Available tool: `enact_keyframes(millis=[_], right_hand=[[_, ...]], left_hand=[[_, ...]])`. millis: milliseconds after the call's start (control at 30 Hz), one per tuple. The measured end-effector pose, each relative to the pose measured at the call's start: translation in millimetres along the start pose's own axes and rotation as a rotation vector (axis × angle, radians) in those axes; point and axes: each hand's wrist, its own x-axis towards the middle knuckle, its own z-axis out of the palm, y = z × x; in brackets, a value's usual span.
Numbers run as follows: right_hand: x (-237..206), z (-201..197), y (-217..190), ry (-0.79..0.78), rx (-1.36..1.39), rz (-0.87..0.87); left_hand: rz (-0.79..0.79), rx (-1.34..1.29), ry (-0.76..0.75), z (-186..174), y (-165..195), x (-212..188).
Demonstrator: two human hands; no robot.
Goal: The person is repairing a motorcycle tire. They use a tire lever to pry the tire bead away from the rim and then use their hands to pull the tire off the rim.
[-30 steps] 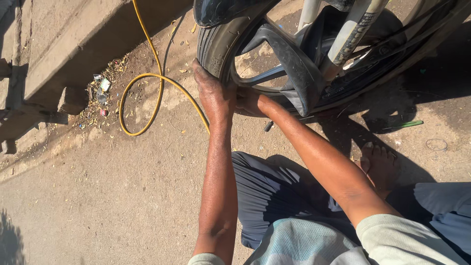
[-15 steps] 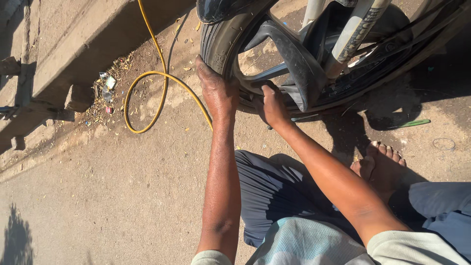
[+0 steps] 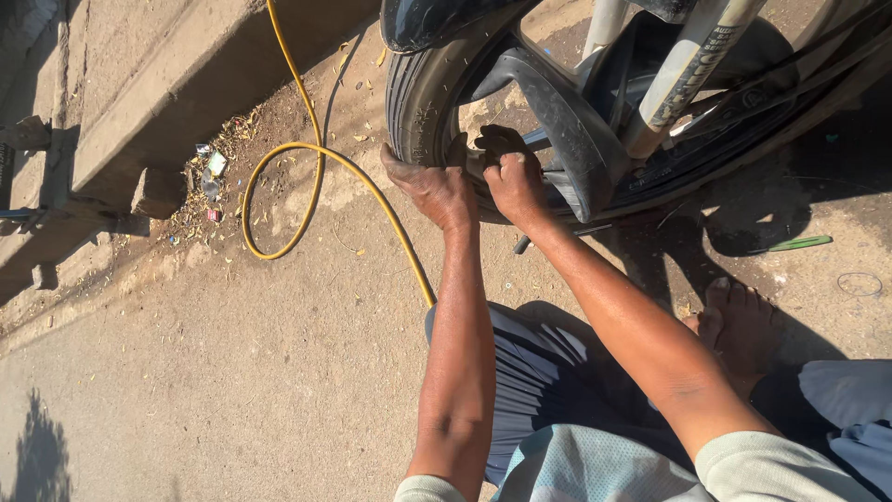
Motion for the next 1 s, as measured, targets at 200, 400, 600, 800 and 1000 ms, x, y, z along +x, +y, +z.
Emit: enact_keyframes(millis=[200, 400, 600, 800, 1000], right_hand=[[45.6, -10.1, -8.8, -0.371, -0.367, -0.305], [33.6, 10.7, -14.2, -0.363, -0.509, -0.052], [18.0, 37.7, -13.4, -0.023, -0.473, -0.125], [12.4, 22.9, 2.3, 0.063, -0.254, -0.291], [18.9, 24.7, 8.0, -0.131, -0.452, -0.218]], left_hand=[[0.007, 0.042, -0.193, -5.2, -24.7, 8.8], [0.009, 0.014, -0.45, -43.5, -22.7, 14.3], [0.083, -0.01, -0.476, -53.3, -1.5, 22.8], [-0.113, 0.045, -0.547, -57.5, 10.6, 20.1], [0.017, 0.027, -0.44, -59.1, 15.8, 4.8]])
